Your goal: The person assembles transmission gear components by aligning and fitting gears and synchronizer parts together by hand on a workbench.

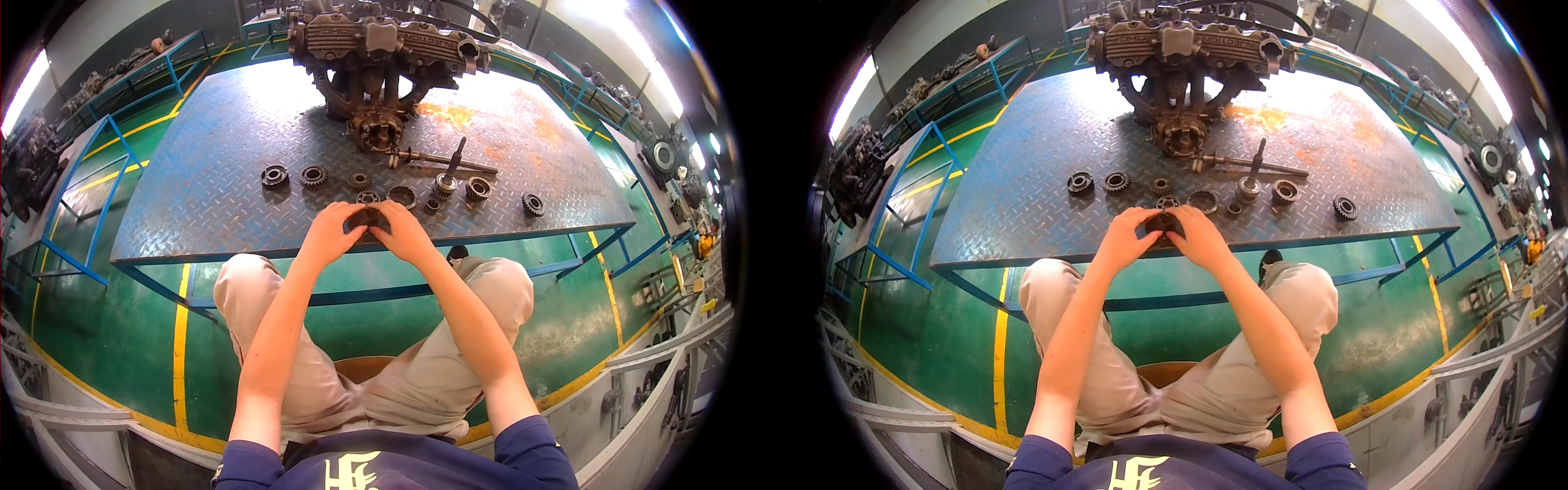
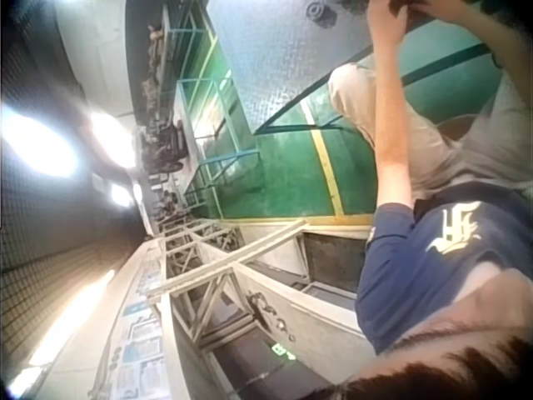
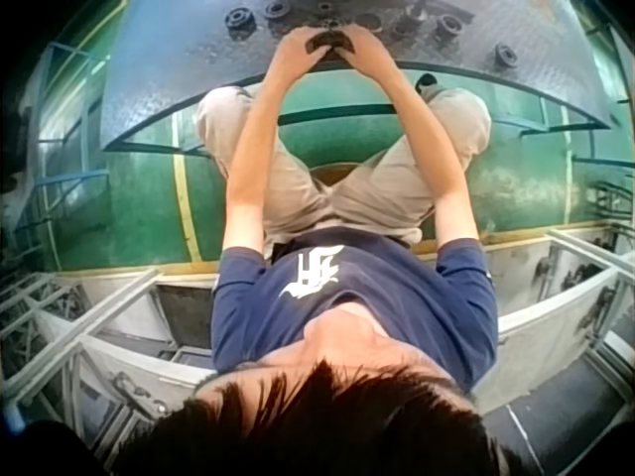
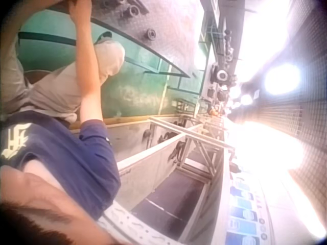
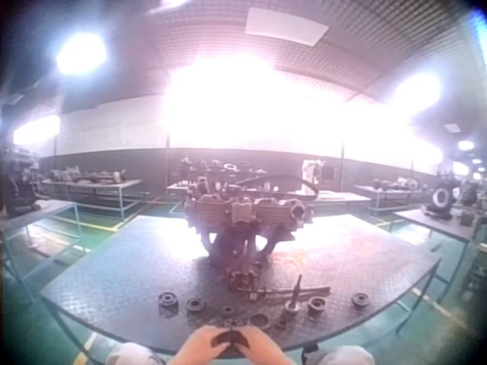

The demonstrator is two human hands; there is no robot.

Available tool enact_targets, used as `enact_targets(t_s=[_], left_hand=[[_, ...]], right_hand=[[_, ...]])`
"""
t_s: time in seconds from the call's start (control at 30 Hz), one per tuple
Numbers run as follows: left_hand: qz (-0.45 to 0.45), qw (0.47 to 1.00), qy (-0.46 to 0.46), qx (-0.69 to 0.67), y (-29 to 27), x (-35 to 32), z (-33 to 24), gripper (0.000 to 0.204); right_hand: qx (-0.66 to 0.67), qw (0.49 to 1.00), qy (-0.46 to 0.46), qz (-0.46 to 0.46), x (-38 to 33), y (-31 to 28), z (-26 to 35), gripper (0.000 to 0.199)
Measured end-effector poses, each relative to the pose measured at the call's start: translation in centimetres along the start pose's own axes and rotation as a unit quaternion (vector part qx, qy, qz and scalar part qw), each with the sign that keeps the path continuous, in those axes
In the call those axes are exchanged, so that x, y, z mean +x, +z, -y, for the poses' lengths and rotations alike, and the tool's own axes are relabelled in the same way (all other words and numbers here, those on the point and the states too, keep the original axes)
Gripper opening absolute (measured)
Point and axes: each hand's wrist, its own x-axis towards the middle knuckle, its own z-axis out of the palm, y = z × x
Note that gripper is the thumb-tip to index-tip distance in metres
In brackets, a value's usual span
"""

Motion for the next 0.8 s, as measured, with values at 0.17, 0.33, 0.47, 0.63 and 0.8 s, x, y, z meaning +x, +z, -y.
enact_targets(t_s=[0.17, 0.33, 0.47, 0.63, 0.8], left_hand=[[-0.004, 0.999, -0.051, -0.010, -0.3, -0.1, -0.5, 0.045], [0.040, 0.996, -0.076, -0.003, -0.9, 0.0, 0.1, 0.040], [0.037, 0.994, -0.100, -0.001, -1.4, 0.0, 1.3, 0.038], [0.052, 0.992, -0.117, -0.004, -1.1, 0.0, 1.6, 0.040], [0.043, 0.994, -0.097, -0.009, -1.1, -0.1, 1.0, 0.041]], right_hand=[[0.001, 1.000, 0.007, -0.009, 0.0, -0.3, 0.4, 0.044], [0.002, 1.000, 0.016, -0.003, 0.0, -0.4, 0.3, 0.044], [-0.001, 1.000, 0.018, -0.001, 0.0, -0.4, 0.4, 0.044], [-0.006, 1.000, 0.009, 0.008, 0.0, -0.2, 0.3, 0.044], [-0.002, 1.000, 0.014, 0.008, 0.0, -0.2, 0.1, 0.044]])
